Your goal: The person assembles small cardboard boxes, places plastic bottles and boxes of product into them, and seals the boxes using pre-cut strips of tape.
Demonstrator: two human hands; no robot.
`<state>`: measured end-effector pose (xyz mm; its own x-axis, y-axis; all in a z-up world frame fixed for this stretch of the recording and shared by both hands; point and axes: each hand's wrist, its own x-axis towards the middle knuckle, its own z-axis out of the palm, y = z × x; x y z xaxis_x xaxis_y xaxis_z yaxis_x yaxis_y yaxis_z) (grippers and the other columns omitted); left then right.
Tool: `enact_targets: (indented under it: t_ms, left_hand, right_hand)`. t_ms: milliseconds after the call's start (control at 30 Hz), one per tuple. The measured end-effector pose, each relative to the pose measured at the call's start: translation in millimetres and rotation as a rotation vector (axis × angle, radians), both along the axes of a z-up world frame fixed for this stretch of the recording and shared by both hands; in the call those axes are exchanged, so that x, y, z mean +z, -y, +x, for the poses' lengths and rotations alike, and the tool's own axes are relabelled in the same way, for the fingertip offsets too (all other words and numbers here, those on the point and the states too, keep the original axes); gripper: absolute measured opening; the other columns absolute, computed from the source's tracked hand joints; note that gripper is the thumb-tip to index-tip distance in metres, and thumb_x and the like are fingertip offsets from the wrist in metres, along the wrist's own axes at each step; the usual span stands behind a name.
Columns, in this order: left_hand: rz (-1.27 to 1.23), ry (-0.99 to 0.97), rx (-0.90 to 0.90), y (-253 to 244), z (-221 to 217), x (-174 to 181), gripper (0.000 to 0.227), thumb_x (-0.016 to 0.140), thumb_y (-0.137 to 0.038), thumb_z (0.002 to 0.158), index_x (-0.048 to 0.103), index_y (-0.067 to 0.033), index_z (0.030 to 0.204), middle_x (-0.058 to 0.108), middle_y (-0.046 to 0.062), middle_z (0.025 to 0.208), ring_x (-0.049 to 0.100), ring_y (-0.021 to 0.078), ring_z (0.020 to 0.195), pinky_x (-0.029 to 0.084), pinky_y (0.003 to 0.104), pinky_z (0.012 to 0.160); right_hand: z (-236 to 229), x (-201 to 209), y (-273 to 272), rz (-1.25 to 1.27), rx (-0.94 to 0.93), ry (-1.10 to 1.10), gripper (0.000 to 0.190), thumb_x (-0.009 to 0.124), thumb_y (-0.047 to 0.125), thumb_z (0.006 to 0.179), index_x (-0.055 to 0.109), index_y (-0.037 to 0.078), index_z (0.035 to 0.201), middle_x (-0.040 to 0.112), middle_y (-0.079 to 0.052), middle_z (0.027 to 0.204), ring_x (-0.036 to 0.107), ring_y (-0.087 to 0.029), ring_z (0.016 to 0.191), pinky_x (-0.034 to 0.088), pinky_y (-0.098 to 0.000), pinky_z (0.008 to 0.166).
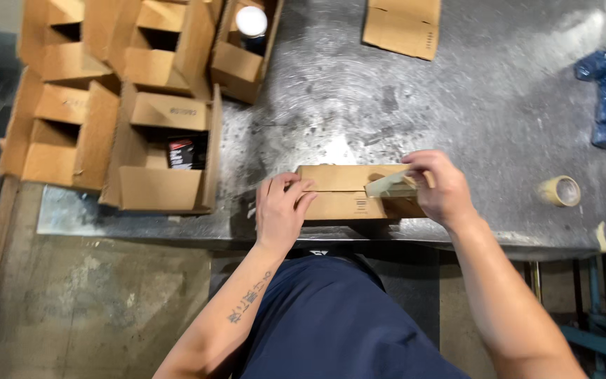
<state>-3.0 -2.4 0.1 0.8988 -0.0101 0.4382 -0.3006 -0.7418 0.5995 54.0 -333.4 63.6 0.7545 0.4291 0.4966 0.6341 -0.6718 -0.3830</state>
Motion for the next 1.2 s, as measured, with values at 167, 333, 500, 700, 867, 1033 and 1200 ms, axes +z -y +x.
enact_targets:
  t_ms: [167, 333, 500, 700, 867, 1033, 1200]
  left_hand:
    - [0.14, 0.168, -0.015, 4.3, -0.6, -6.3, 0.013, 0.071, -0.037, 0.101, 0.08, -0.028, 0.106, 0.066, 0.0, 0.121, 0.063, 0.027, 0.115, 0.048, 0.039, 0.09]
    - [0.179, 0.129, -0.021, 8.4, -7.4, 34.1, 0.016, 0.08, -0.014, 0.098, 0.079, -0.021, 0.112, 0.07, 0.006, 0.122, 0.064, 0.0314, 0.107, 0.048, 0.045, 0.088]
    - [0.281, 0.119, -0.055, 13.8, -2.5, 47.8, 0.015, 0.078, -0.01, 0.095, 0.078, -0.0168, 0.109, 0.071, 0.005, 0.12, 0.067, 0.0298, 0.105, 0.049, 0.046, 0.089]
    - [0.343, 0.043, -0.052, 44.2, 8.1, 91.9, 0.011, 0.077, -0.02, 0.093, 0.079, -0.0141, 0.101, 0.075, 0.013, 0.117, 0.072, 0.0338, 0.105, 0.052, 0.05, 0.086]
    - [0.275, 0.137, -0.139, 105.4, 9.0, 85.2, 0.011, 0.079, -0.011, 0.101, 0.077, -0.0142, 0.112, 0.072, 0.011, 0.136, 0.068, 0.0301, 0.115, 0.046, 0.046, 0.105]
    - [0.218, 0.134, -0.379, 186.1, 8.3, 91.1, 0.008, 0.075, -0.012, 0.103, 0.075, -0.0108, 0.11, 0.069, 0.008, 0.132, 0.067, 0.028, 0.109, 0.049, 0.048, 0.101]
    - [0.208, 0.077, -0.526, 252.0, -2.5, 94.2, 0.008, 0.075, -0.014, 0.099, 0.073, -0.0114, 0.107, 0.069, 0.011, 0.13, 0.067, 0.0289, 0.116, 0.047, 0.046, 0.105]
  right_hand:
    - [-36.3, 22.6, 24.5, 0.452, -0.254, 0.027, 0.018, 0.055, 0.012, 0.116, 0.049, 0.0, 0.104, 0.07, -0.023, 0.112, 0.075, -0.035, 0.09, 0.06, -0.0407, 0.08]
    - [-63.2, 35.6, 68.1, 0.805, -0.578, 0.177, 0.021, 0.052, 0.027, 0.119, 0.038, 0.012, 0.116, 0.068, -0.03, 0.128, 0.076, -0.04, 0.103, 0.051, -0.0295, 0.071]
    - [-88.6, 50.6, 130.6, 1.116, -0.637, 0.285, 0.023, 0.06, 0.03, 0.11, 0.041, 0.017, 0.113, 0.073, -0.031, 0.12, 0.077, -0.04, 0.103, 0.061, -0.0374, 0.072]
    - [-125.0, 57.9, 205.1, 1.114, -0.872, 0.472, 0.024, 0.066, 0.028, 0.102, 0.048, 0.013, 0.109, 0.072, -0.023, 0.092, 0.073, -0.034, 0.078, 0.047, -0.0338, 0.061]
    - [-171.8, 53.4, 254.9, 0.978, -1.064, 0.448, 0.02, 0.064, 0.021, 0.103, 0.05, 0.008, 0.107, 0.07, -0.022, 0.086, 0.069, -0.026, 0.07, 0.063, -0.035, 0.06]
    - [-218.3, 25.7, 315.1, 1.057, -1.151, 0.337, 0.004, 0.063, 0.003, 0.101, 0.059, 0.002, 0.101, 0.07, -0.016, 0.082, 0.068, -0.02, 0.072, 0.064, -0.033, 0.068]
    - [-245.0, -28.9, 380.4, 1.17, -1.345, 0.062, 0.01, 0.069, -0.004, 0.095, 0.068, 0.005, 0.101, 0.073, -0.012, 0.085, 0.07, -0.017, 0.065, 0.063, -0.0282, 0.062]
